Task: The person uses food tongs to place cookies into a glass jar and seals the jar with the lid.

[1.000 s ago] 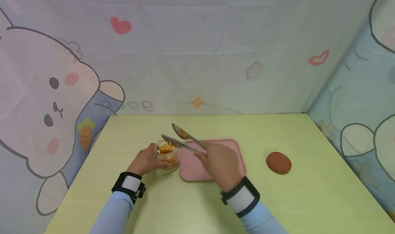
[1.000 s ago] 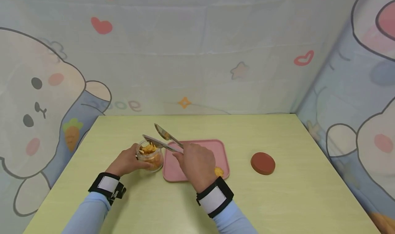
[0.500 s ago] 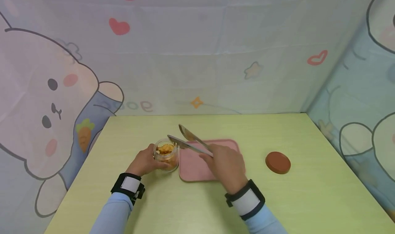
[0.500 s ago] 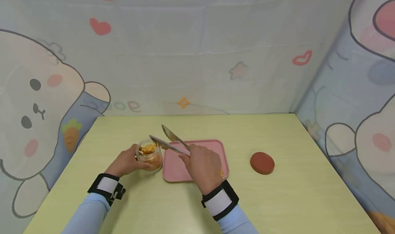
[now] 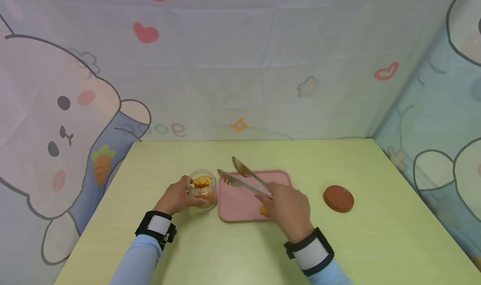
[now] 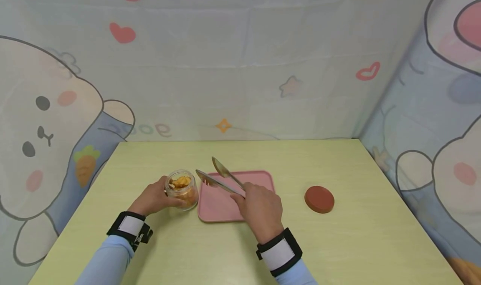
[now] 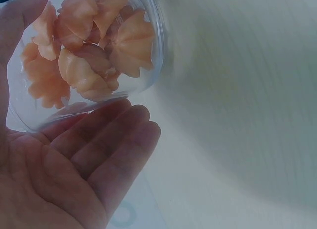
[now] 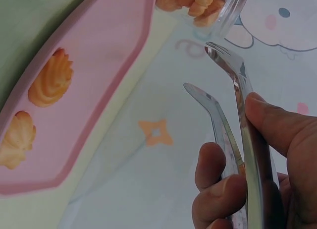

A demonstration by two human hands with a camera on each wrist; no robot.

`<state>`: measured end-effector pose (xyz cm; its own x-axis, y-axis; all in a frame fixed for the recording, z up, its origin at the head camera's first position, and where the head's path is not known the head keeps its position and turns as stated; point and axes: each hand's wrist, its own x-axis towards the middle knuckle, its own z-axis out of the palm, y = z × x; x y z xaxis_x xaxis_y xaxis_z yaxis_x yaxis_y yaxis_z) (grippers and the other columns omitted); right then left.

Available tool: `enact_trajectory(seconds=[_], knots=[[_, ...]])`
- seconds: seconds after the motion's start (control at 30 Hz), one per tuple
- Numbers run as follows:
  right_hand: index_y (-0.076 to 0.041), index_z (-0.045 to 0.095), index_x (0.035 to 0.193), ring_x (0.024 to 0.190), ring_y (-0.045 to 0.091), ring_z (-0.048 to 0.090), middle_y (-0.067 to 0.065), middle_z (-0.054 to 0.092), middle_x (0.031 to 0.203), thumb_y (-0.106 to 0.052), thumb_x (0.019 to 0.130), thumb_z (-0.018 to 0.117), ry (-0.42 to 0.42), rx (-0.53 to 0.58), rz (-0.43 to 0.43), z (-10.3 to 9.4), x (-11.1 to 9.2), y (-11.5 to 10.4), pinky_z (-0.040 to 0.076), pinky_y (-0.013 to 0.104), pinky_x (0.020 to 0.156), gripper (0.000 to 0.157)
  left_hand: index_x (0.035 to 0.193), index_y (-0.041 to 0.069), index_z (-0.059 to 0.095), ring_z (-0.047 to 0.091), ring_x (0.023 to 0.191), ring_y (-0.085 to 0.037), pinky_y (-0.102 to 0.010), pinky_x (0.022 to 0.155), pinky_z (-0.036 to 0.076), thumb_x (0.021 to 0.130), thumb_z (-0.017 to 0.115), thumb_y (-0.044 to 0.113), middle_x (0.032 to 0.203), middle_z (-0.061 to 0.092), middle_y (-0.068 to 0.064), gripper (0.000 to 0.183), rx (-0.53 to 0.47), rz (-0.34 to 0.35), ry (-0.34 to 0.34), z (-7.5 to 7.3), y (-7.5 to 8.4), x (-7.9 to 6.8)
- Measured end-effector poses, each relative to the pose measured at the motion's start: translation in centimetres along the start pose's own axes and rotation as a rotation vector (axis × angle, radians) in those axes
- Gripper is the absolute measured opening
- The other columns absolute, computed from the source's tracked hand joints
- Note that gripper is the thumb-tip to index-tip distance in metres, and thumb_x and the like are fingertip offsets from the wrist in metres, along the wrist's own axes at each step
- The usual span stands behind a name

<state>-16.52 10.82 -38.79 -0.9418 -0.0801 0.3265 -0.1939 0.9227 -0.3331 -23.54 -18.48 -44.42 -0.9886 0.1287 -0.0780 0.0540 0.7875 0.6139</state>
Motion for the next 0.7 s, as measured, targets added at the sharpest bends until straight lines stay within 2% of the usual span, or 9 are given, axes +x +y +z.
enact_trajectory(seconds=[0.17, 0.37, 0.57, 0.63, 0.7], knots=[[-0.015, 0.065, 0.078, 0.039, 0.013, 0.041, -0.004, 0.045, 0.048, -0.042, 0.080, 0.072, -0.023, 0.009, 0.029, 0.0, -0.5, 1.0, 0.027, 0.028, 0.032, 0.027, 0.125, -0.002, 0.045, 0.058, 0.102, -0.029, -0.049, 0.084, 0.050, 0.059, 0.084, 0.049, 0.116, 0.064, -0.020, 0.092, -0.002, 0.003, -0.001, 0.0, 0.1, -0.1], [-0.013, 0.067, 0.086, 0.037, 0.014, 0.040, -0.001, 0.046, 0.047, -0.041, 0.080, 0.073, -0.031, -0.002, 0.041, -0.4, -1.1, 2.4, 0.025, 0.027, 0.031, 0.029, 0.124, -0.002, 0.046, 0.058, 0.101, -0.029, -0.048, 0.084, 0.050, 0.059, 0.084, 0.051, 0.114, 0.063, -0.019, 0.092, -0.008, 0.011, -0.008, 0.0, 0.0, 0.1], [-0.007, 0.069, 0.108, 0.039, 0.014, 0.043, 0.006, 0.058, 0.052, -0.045, 0.079, 0.072, -0.027, -0.064, 0.032, -1.2, -1.6, 3.6, 0.029, 0.028, 0.031, 0.048, 0.125, -0.002, 0.045, 0.057, 0.101, -0.029, -0.048, 0.084, 0.049, 0.060, 0.085, 0.048, 0.114, 0.063, -0.018, 0.092, -0.006, 0.007, -0.011, 0.0, 0.1, 0.1], [-0.006, 0.070, 0.104, 0.038, 0.014, 0.043, 0.005, 0.058, 0.052, -0.046, 0.079, 0.072, -0.035, -0.073, 0.032, -1.5, -1.8, 3.9, 0.030, 0.028, 0.030, 0.047, 0.125, -0.002, 0.045, 0.057, 0.101, -0.029, -0.048, 0.085, 0.049, 0.061, 0.084, 0.048, 0.114, 0.063, -0.019, 0.091, -0.007, 0.008, -0.014, -0.1, 0.2, 0.0], [-0.008, 0.068, 0.090, 0.038, 0.014, 0.042, 0.003, 0.053, 0.049, -0.047, 0.078, 0.072, -0.046, -0.078, 0.036, -1.8, -2.0, 4.1, 0.029, 0.028, 0.031, 0.041, 0.125, -0.002, 0.045, 0.057, 0.101, -0.029, -0.048, 0.085, 0.049, 0.061, 0.084, 0.047, 0.114, 0.063, -0.019, 0.090, -0.006, 0.010, -0.014, -0.2, 0.3, -0.1]])
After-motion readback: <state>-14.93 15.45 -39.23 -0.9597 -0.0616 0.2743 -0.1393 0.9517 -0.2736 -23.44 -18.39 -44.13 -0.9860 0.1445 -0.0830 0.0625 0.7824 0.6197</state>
